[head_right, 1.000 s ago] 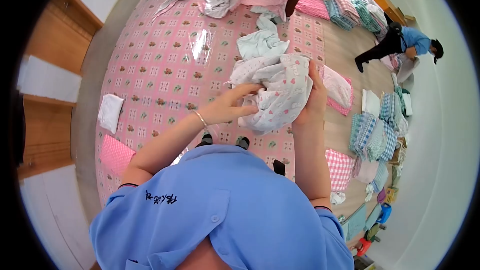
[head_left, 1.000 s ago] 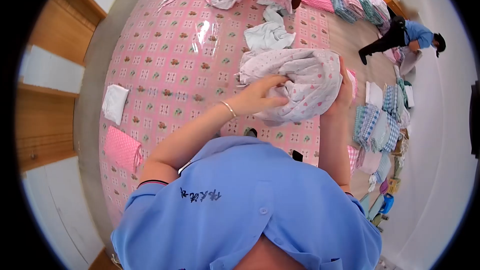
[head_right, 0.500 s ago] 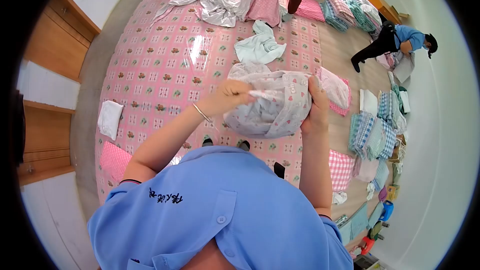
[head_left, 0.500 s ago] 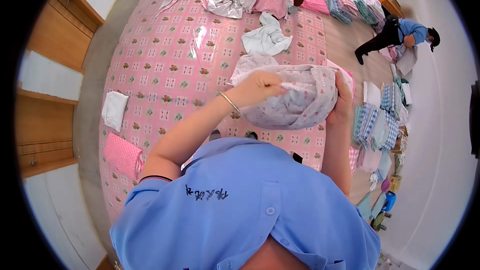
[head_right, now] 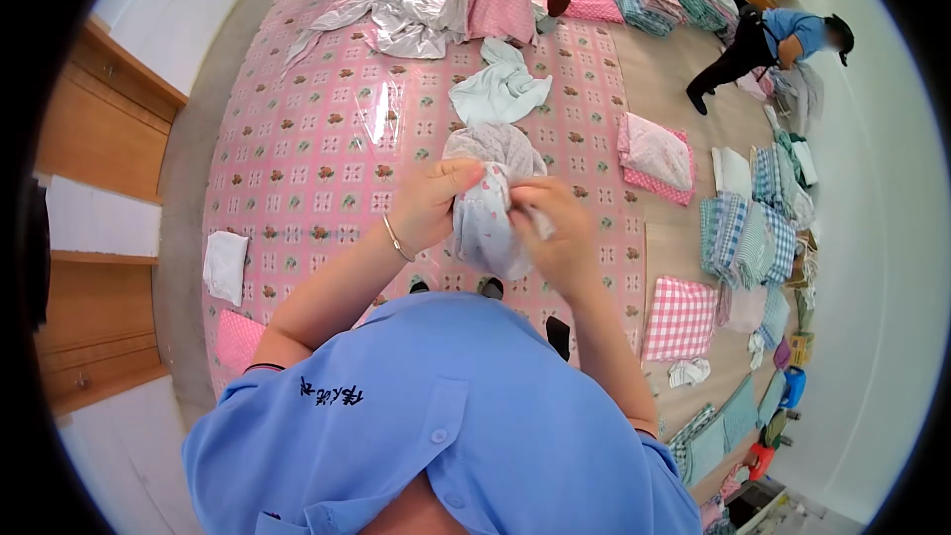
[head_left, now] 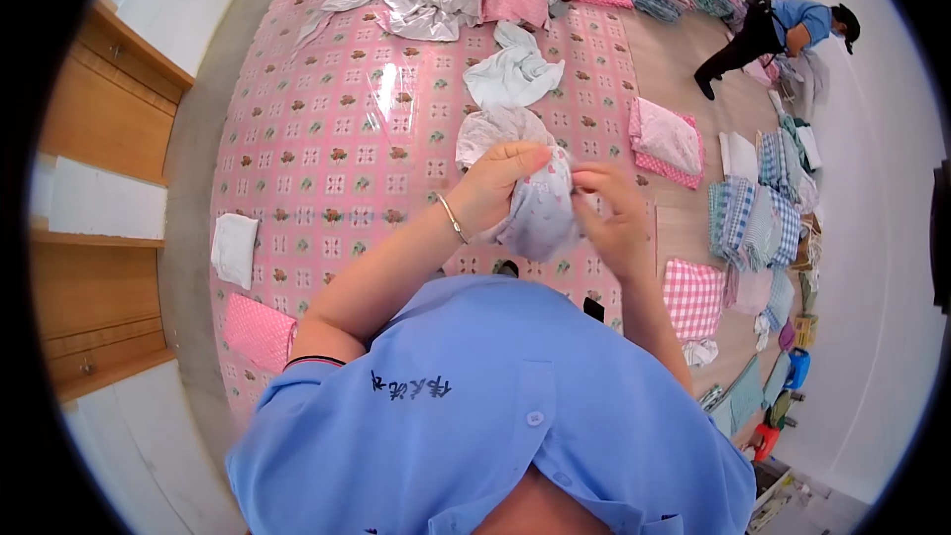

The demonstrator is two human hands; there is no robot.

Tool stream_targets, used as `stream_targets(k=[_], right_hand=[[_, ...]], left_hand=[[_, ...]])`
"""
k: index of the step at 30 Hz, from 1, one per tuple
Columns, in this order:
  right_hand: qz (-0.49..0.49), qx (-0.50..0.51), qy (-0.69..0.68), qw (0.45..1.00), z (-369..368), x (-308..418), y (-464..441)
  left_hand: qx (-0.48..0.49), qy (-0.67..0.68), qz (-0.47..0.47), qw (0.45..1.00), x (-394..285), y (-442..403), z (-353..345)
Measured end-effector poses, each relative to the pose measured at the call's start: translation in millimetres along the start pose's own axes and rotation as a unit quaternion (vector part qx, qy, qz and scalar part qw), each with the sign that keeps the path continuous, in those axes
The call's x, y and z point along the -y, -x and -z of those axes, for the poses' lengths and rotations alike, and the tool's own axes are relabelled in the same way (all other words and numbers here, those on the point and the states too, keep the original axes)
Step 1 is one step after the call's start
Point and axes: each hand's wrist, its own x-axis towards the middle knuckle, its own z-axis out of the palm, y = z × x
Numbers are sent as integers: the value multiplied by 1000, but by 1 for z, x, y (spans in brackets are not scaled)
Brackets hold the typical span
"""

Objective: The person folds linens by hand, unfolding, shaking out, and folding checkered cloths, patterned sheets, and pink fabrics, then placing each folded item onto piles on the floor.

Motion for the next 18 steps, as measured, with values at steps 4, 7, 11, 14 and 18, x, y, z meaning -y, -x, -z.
stream_targets(k=[4, 7, 11, 14, 18], right_hand=[[7, 33, 8, 999, -9, 6, -2], [22, 44, 30, 998, -10, 6, -2], [-2, 6, -100, 995, -23, -7, 0], [-92, -49, -273, 956, -25, -3, -5], [-84, -46, -235, 967, -36, 13, -10]], left_hand=[[-23, 2, -18, 1000, 7, -1, 10], [-41, 19, -11, 999, 8, 4, 12], [-44, 15, -36, 998, 2, 16, 16], [-68, -17, -36, 997, -3, 26, 17], [-116, -205, -41, 971, -11, 35, 17]])
